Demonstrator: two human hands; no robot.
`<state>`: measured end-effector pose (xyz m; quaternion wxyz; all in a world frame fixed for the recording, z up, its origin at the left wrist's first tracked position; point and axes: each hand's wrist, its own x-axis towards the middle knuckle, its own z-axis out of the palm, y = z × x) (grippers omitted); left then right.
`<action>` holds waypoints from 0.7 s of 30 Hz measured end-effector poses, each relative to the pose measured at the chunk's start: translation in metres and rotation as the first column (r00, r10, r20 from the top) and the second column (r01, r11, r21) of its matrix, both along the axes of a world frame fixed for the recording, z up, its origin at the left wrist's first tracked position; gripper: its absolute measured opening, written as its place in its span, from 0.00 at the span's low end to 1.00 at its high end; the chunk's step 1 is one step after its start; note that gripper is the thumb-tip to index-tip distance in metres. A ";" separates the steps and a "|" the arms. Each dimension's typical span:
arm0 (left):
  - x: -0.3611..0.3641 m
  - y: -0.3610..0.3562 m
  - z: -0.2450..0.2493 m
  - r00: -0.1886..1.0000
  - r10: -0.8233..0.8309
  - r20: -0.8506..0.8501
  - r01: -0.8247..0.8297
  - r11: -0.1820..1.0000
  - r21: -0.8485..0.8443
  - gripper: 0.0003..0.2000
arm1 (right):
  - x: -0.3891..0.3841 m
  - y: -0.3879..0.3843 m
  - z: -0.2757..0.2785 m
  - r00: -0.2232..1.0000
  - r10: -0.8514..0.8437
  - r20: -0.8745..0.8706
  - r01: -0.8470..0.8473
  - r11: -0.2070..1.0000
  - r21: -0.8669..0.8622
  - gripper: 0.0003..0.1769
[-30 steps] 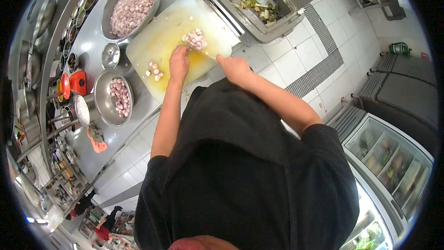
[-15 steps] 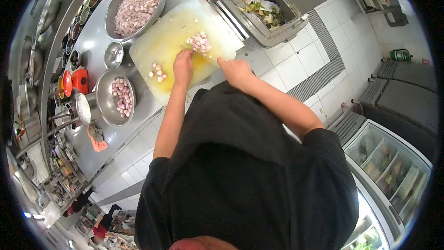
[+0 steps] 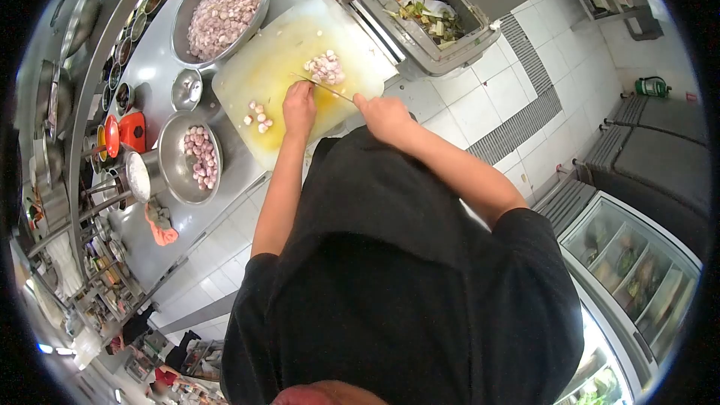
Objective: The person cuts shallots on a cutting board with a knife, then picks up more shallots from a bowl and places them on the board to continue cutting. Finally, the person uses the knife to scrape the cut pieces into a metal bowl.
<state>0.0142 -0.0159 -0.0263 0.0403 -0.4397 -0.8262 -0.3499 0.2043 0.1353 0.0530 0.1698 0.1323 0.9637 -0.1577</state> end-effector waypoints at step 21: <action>-0.080 -0.063 0.041 0.881 0.448 -0.155 -0.473 0.815 -0.334 0.09 | 0.001 -0.007 -0.009 0.992 0.049 0.120 -0.031 0.989 -0.144 0.23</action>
